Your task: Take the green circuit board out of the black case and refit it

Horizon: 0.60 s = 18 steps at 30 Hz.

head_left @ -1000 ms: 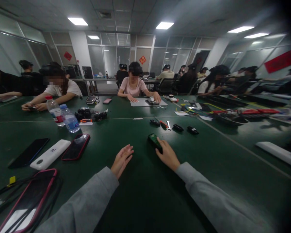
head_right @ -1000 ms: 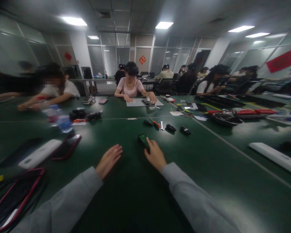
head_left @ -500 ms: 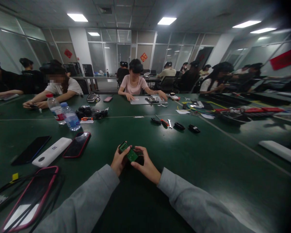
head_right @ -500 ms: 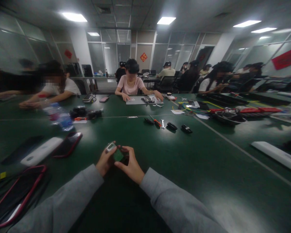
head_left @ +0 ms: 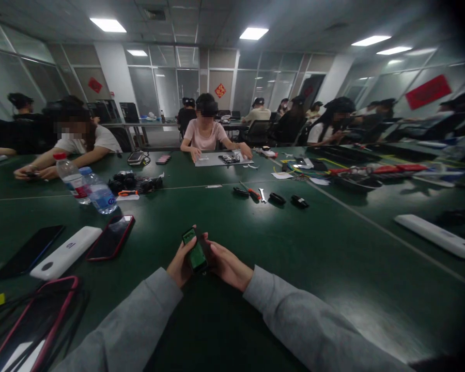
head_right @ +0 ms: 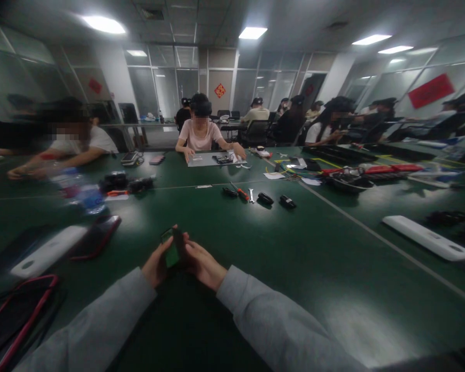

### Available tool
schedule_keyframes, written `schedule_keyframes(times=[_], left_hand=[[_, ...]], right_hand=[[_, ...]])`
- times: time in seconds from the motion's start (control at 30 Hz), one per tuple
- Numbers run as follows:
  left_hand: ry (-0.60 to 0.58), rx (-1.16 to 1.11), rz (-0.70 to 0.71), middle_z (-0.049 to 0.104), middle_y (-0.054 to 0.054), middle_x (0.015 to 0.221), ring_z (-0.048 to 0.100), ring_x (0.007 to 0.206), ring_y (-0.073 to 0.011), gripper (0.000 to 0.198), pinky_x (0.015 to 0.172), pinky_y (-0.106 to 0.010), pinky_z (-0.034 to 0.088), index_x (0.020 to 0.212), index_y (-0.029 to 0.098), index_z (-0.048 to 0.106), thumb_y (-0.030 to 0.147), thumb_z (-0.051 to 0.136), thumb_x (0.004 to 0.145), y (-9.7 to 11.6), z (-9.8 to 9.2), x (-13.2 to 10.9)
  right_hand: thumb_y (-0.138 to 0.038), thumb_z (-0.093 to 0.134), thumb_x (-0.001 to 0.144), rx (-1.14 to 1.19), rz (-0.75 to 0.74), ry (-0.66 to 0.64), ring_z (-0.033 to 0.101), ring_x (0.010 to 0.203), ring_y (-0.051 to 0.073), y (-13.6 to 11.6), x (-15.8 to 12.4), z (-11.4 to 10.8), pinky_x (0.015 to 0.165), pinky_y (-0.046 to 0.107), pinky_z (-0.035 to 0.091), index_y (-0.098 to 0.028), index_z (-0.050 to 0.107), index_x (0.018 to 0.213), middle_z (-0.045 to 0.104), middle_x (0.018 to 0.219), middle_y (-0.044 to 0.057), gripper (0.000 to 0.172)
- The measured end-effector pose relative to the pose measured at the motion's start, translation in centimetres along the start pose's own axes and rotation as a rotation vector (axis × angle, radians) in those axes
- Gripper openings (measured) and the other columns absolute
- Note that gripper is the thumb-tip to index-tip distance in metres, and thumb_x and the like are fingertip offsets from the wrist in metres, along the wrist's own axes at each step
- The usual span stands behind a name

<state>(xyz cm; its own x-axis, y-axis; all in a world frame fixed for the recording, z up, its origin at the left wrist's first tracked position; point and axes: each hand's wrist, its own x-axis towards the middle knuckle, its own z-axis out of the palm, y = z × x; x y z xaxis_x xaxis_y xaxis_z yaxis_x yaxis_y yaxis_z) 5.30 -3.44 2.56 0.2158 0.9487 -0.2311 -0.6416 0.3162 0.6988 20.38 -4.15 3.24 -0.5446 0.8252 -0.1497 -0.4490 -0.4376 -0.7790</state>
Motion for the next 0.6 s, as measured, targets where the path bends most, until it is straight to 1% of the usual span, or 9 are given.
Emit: schedule_keyframes(times=[0.07, 0.13, 0.2, 0.3, 0.4, 0.5, 0.6], left_hand=[[-0.037, 0.011, 0.014, 0.059, -0.006, 0.117, 0.058, 0.102, -0.0212, 0.060, 0.087, -0.036, 0.046, 0.129, 0.030, 0.039, 0.031, 0.063, 0.074, -0.1, 0.4, -0.3], [-0.053, 0.025, 0.003, 0.057, -0.005, 0.121, 0.057, 0.104, -0.0210, 0.061, 0.088, -0.036, 0.044, 0.129, 0.032, 0.038, 0.028, 0.064, 0.074, -0.3, 0.7, -0.4], [-0.053, 0.035, -0.030, 0.056, -0.006, 0.122, 0.057, 0.104, -0.0212, 0.058, 0.089, -0.035, 0.043, 0.127, 0.030, 0.041, 0.029, 0.064, 0.074, -0.5, 0.9, -0.4], [-0.085, 0.039, -0.041, 0.058, -0.010, 0.119, 0.055, 0.106, -0.0221, 0.049, 0.092, -0.035, 0.041, 0.121, 0.022, 0.049, 0.034, 0.062, 0.075, -0.6, 1.0, -0.1], [-0.133, 0.036, -0.012, 0.056, -0.011, 0.121, 0.053, 0.109, -0.0217, 0.046, 0.095, -0.035, 0.038, 0.118, 0.020, 0.052, 0.035, 0.061, 0.076, -0.6, 1.0, 0.2], [-0.135, 0.054, -0.050, 0.054, -0.011, 0.123, 0.055, 0.105, -0.0200, 0.044, 0.094, -0.034, 0.039, 0.118, 0.020, 0.052, 0.033, 0.061, 0.076, -0.7, 0.8, 0.3], [-0.105, 0.085, -0.073, 0.057, -0.010, 0.118, 0.059, 0.097, -0.0178, 0.045, 0.089, -0.032, 0.042, 0.117, 0.021, 0.052, 0.029, 0.064, 0.075, -1.0, 0.4, 0.4]], right_hand=[[-0.040, 0.066, 0.071, 0.018, 0.022, 0.023, 0.056, 0.094, 0.018, 0.3, -0.1, 0.2, 0.080, 0.033, 0.045, -0.026, 0.048, 0.115, 0.058, 0.106, 0.004, 0.049], [-0.038, 0.066, 0.071, 0.021, 0.053, 0.043, 0.057, 0.094, 0.018, 0.4, -0.2, 0.3, 0.078, 0.035, 0.046, -0.029, 0.042, 0.119, 0.056, 0.107, 0.003, 0.055], [-0.036, 0.066, 0.070, -0.012, 0.025, 0.078, 0.057, 0.093, 0.018, 0.3, -0.2, 0.2, 0.077, 0.034, 0.047, -0.032, 0.036, 0.123, 0.054, 0.109, 0.002, 0.061], [-0.034, 0.067, 0.068, -0.164, -0.139, 0.177, 0.055, 0.094, 0.016, -0.2, -0.2, 0.0, 0.080, 0.032, 0.046, -0.033, 0.034, 0.124, 0.050, 0.110, 0.002, 0.065], [-0.035, 0.066, 0.070, -0.357, -0.303, 0.276, 0.052, 0.099, 0.018, -0.6, -0.1, -0.5, 0.084, 0.034, 0.045, -0.033, 0.035, 0.124, 0.048, 0.108, 0.003, 0.062], [-0.036, 0.063, 0.073, -0.519, -0.374, 0.335, 0.049, 0.101, 0.019, -0.4, 0.0, -0.8, 0.089, 0.038, 0.041, -0.032, 0.033, 0.125, 0.048, 0.106, 0.003, 0.060], [-0.035, 0.062, 0.074, -0.687, -0.422, 0.332, 0.047, 0.102, 0.019, 0.2, 0.1, -0.9, 0.092, 0.038, 0.039, -0.028, 0.033, 0.125, 0.047, 0.108, 0.004, 0.060]])
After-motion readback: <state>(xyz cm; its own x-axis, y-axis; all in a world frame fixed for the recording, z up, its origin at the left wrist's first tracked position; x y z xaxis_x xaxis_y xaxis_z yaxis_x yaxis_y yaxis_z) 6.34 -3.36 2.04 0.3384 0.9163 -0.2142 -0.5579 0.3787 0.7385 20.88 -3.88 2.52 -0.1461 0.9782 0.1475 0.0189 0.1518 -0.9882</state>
